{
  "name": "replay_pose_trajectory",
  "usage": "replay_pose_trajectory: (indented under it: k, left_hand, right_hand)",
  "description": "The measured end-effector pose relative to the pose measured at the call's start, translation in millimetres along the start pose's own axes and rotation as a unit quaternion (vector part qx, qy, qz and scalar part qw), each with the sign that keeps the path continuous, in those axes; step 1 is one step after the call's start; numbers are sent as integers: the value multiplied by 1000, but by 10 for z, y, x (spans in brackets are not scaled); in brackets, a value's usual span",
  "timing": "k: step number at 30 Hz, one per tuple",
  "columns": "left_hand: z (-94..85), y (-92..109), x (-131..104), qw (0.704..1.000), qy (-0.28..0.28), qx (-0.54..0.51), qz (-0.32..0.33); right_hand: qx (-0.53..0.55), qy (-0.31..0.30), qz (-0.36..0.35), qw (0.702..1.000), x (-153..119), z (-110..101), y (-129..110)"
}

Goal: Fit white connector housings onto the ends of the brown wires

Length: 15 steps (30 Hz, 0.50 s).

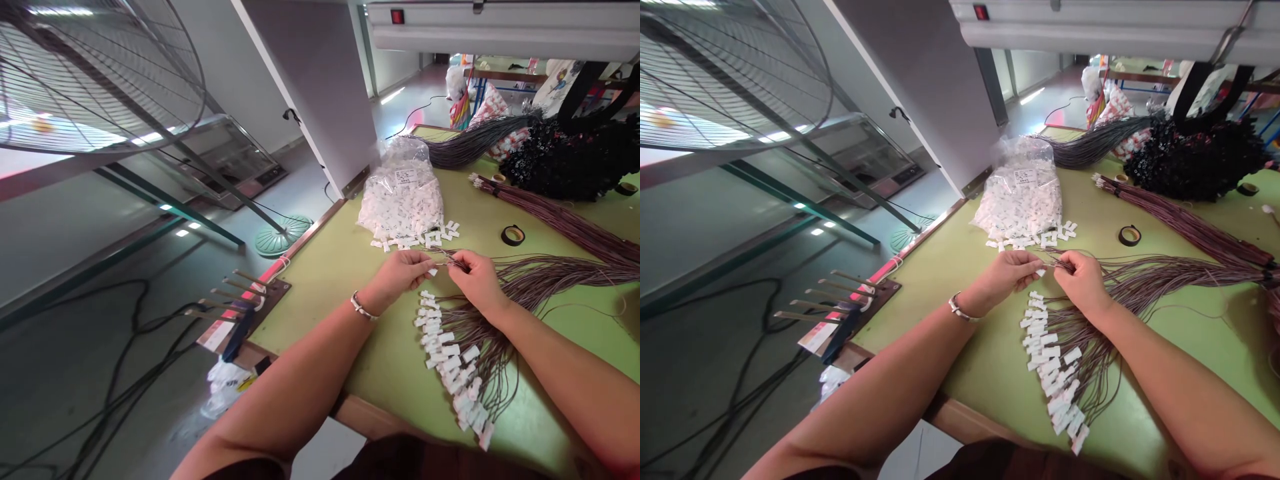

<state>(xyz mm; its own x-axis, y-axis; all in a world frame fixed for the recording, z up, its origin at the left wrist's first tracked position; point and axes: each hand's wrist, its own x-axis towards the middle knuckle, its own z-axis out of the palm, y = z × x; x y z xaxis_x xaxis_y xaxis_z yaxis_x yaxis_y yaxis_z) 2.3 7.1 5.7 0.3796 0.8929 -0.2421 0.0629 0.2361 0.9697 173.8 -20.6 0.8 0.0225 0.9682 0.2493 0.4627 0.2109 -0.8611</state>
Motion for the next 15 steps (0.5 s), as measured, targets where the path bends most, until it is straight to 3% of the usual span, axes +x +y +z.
replay_pose_trajectory:
  k: [6,15]
  left_hand:
    - [-35,-8,22,989,6,-139,-42]
    - [-4,12,8,980,-13,-187,-66]
  right_hand:
    - [-25,22,-40,999,-48,-12,16]
    - [-85,23,-77,993,-69,-13,35]
